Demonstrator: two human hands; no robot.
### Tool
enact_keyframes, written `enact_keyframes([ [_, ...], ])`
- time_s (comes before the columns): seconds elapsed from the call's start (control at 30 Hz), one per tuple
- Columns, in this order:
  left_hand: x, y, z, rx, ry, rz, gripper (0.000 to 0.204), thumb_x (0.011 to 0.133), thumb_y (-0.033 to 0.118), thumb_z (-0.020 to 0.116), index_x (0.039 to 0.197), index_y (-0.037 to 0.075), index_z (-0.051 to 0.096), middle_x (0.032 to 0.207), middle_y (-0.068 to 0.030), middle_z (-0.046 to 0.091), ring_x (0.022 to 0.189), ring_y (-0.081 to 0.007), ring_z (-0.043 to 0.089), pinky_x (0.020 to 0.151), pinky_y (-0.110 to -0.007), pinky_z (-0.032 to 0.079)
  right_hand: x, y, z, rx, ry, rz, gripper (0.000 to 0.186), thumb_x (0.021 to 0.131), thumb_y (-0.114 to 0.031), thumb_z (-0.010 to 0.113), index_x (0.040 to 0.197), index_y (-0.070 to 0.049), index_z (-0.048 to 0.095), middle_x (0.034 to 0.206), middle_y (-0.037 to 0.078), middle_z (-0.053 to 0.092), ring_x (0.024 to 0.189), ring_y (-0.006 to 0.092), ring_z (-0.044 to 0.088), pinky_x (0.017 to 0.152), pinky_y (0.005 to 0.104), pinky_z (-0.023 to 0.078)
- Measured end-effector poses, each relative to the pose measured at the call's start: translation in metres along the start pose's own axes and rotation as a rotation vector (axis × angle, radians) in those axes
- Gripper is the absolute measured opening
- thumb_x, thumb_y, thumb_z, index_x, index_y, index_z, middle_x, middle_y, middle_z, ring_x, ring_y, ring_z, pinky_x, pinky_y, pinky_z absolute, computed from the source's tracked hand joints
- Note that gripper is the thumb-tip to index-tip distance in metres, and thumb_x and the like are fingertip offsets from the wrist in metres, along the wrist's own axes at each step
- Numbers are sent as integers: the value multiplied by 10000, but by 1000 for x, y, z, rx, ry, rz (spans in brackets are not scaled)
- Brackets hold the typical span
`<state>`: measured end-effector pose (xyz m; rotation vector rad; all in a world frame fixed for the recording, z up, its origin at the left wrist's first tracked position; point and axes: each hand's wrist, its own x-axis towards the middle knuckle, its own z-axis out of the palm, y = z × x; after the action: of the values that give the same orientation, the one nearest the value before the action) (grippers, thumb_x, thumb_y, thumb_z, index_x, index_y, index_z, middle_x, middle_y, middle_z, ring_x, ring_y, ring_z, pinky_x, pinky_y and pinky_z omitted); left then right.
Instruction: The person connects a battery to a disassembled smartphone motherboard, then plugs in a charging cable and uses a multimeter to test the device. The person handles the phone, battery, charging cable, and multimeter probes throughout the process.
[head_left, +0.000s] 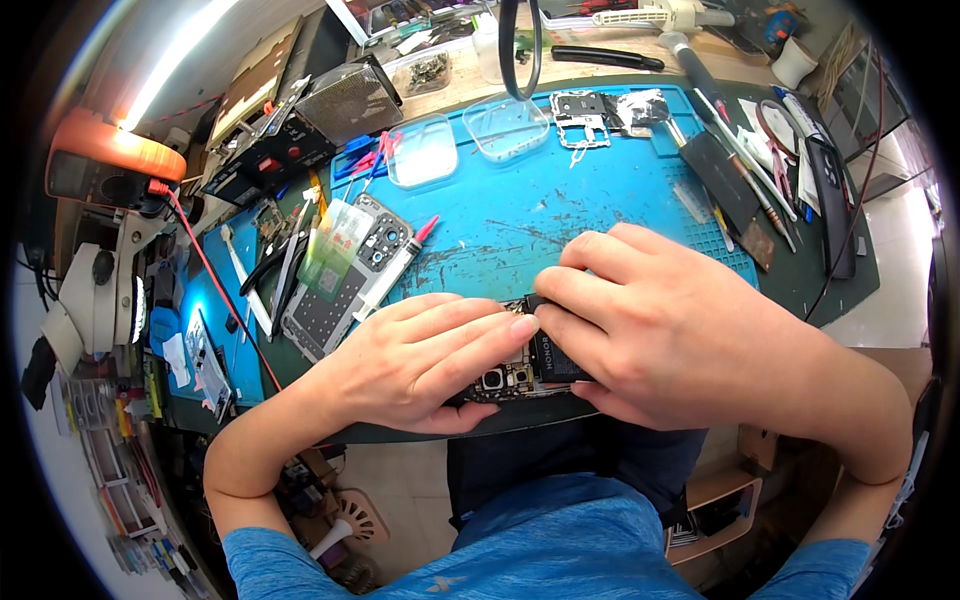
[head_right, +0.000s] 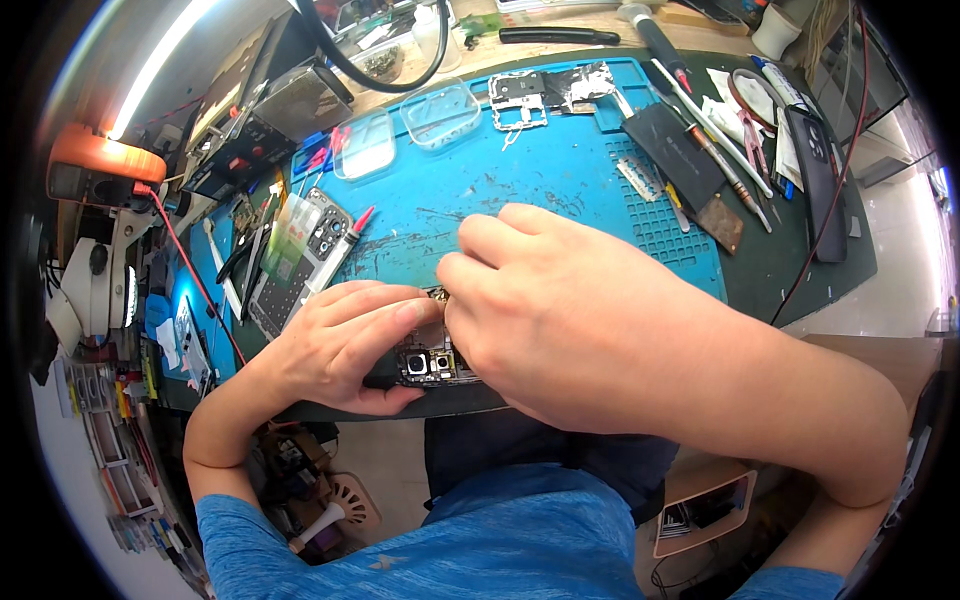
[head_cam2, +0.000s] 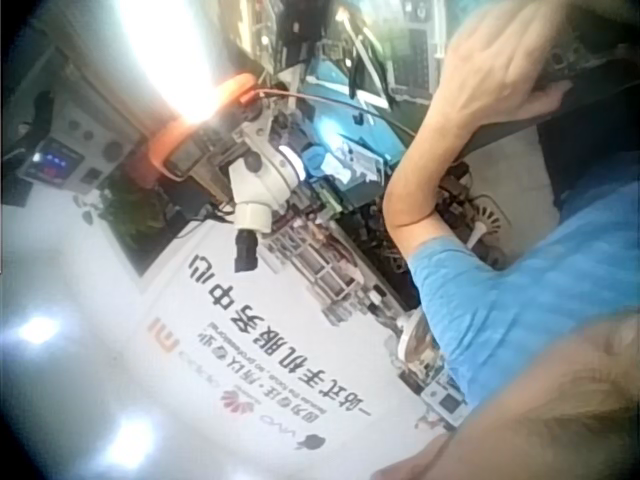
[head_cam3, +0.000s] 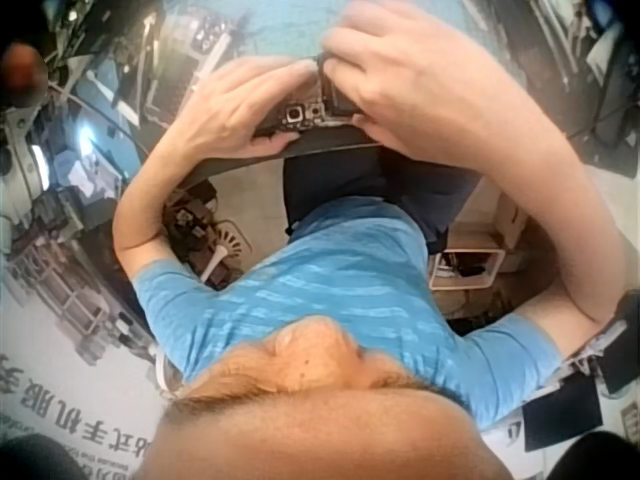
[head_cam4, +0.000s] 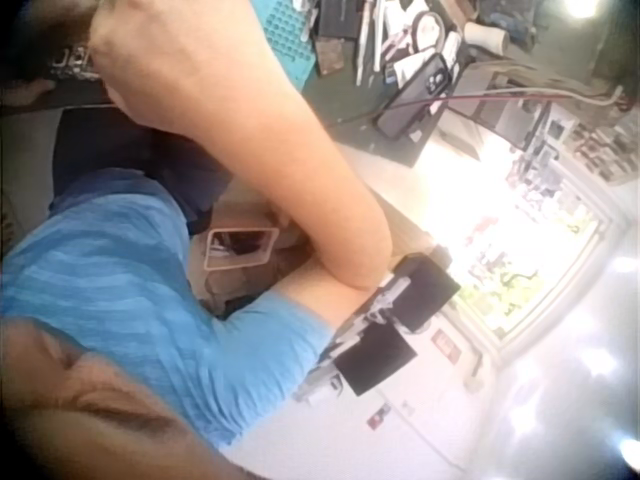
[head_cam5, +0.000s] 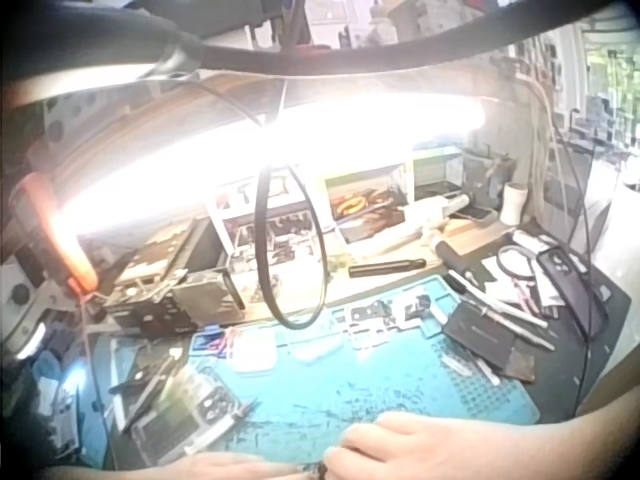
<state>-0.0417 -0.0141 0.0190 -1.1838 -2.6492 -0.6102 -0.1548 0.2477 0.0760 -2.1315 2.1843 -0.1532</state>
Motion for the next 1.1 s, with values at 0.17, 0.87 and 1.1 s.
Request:
enact_keyframes([
  [0.17,0,1,1,22,25,15,762,803,308,862,1411,-38,560,1280,-167,712,1117,-325,729,922,-427,604,-2,0,-4,2,-19,-9,469,722,-264,897,1050,16,713,1188,104,652,1129,274,615,1002,386,530],
  [0.87,1,3,0,99,-1,49,430,846,280,798,1232,96,748,1295,-125,717,1131,-289,726,900,-397,616,-8,-7,-8,15,-92,150,613,746,-264,904,1249,-21,651,1182,97,648,1132,266,626,985,381,497],
  [1.1,0,1,1,103,19,79,433,852,287,800,1243,111,740,1294,-122,718,1131,-286,724,891,-394,619,-8,-8,-8,22,-86,167,599,762,-267,898,1256,-21,665,1164,78,646,1122,249,618,963,373,493],
])
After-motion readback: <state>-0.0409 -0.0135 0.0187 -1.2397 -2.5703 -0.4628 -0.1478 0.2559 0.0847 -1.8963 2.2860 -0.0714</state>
